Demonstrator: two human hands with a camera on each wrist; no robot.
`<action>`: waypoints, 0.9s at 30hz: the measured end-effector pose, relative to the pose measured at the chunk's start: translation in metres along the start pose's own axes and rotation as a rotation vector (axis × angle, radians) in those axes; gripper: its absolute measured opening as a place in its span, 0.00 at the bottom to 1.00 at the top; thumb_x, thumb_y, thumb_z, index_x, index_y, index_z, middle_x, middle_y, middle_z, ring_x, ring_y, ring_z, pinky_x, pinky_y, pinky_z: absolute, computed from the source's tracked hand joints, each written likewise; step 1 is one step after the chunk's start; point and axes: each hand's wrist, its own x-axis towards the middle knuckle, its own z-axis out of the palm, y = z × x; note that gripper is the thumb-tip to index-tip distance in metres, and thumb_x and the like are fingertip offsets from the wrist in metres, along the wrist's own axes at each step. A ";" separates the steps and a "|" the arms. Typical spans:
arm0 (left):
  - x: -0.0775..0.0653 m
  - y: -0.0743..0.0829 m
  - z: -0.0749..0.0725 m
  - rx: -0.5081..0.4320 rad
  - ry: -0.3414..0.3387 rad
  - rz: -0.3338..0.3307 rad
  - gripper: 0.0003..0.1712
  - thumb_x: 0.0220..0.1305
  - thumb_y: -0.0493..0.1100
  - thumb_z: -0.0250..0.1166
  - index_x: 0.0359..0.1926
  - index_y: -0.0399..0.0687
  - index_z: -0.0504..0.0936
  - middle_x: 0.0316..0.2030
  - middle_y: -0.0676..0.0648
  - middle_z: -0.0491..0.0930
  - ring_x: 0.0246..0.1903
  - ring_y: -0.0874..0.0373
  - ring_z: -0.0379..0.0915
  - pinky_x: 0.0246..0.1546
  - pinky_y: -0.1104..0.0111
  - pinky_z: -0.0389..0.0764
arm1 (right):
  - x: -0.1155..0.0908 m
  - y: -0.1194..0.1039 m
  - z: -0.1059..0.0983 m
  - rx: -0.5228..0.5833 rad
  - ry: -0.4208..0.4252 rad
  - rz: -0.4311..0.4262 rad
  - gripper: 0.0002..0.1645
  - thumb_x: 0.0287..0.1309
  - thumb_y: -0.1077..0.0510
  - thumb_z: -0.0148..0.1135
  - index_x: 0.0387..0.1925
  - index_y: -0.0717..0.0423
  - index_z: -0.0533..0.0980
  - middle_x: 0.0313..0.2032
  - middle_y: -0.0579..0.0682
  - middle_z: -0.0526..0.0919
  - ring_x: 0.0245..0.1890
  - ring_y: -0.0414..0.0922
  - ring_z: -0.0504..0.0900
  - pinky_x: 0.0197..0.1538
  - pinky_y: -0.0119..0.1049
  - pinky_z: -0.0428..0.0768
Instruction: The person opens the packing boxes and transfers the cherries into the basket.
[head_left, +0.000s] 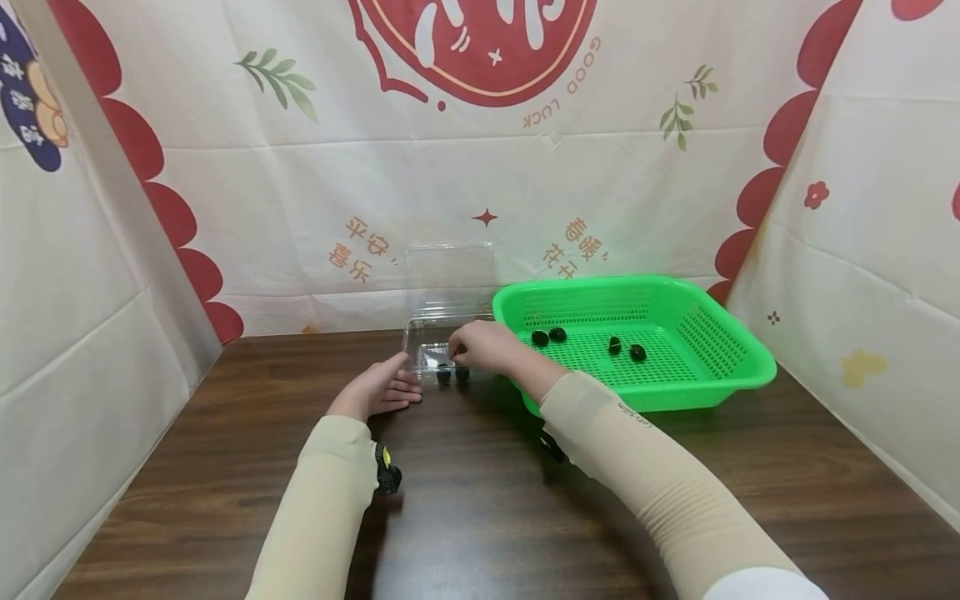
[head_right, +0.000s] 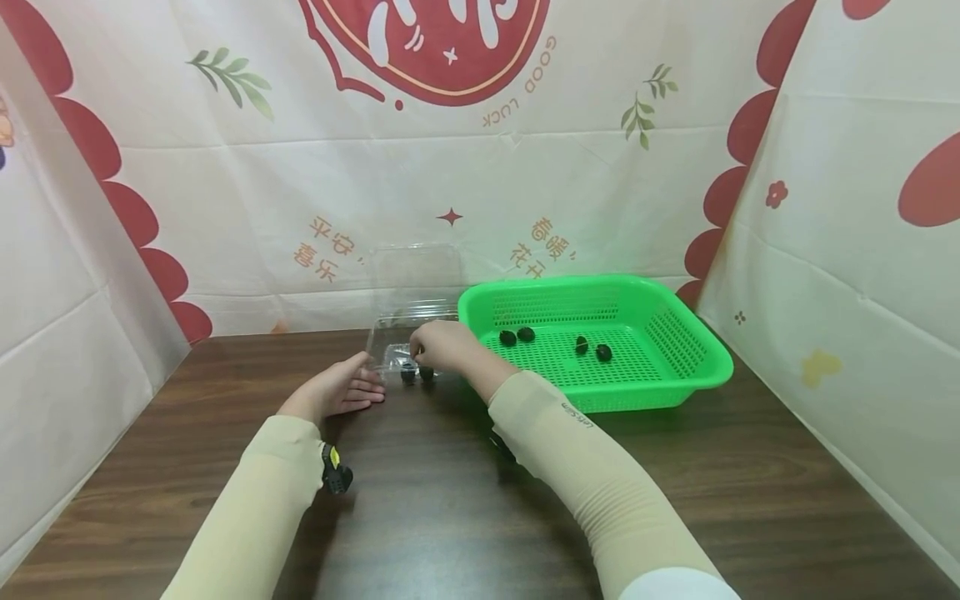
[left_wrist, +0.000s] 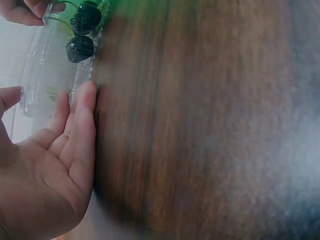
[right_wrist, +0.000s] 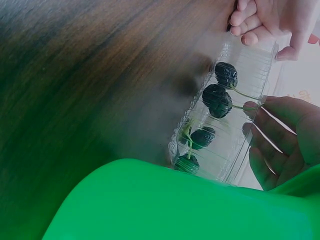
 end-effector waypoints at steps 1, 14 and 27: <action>0.000 0.000 0.000 -0.005 -0.004 -0.002 0.33 0.71 0.55 0.46 0.57 0.28 0.73 0.46 0.37 0.82 0.38 0.57 0.83 0.42 0.67 0.80 | 0.000 0.000 0.000 0.000 -0.001 0.002 0.11 0.65 0.56 0.60 0.45 0.48 0.85 0.41 0.40 0.85 0.41 0.39 0.81 0.45 0.37 0.78; 0.002 -0.010 -0.009 -0.127 -0.076 0.014 0.34 0.74 0.57 0.51 0.60 0.29 0.71 0.54 0.37 0.77 0.48 0.53 0.80 0.58 0.61 0.73 | 0.000 0.003 0.004 0.004 0.002 0.000 0.10 0.64 0.56 0.61 0.43 0.47 0.85 0.39 0.39 0.85 0.39 0.38 0.81 0.43 0.37 0.78; -0.001 -0.010 -0.011 -0.144 -0.091 0.044 0.28 0.75 0.51 0.48 0.61 0.31 0.70 0.56 0.35 0.77 0.50 0.52 0.79 0.62 0.58 0.68 | 0.002 0.003 0.003 0.001 0.014 -0.007 0.11 0.64 0.56 0.61 0.44 0.48 0.85 0.40 0.39 0.85 0.40 0.38 0.81 0.44 0.38 0.79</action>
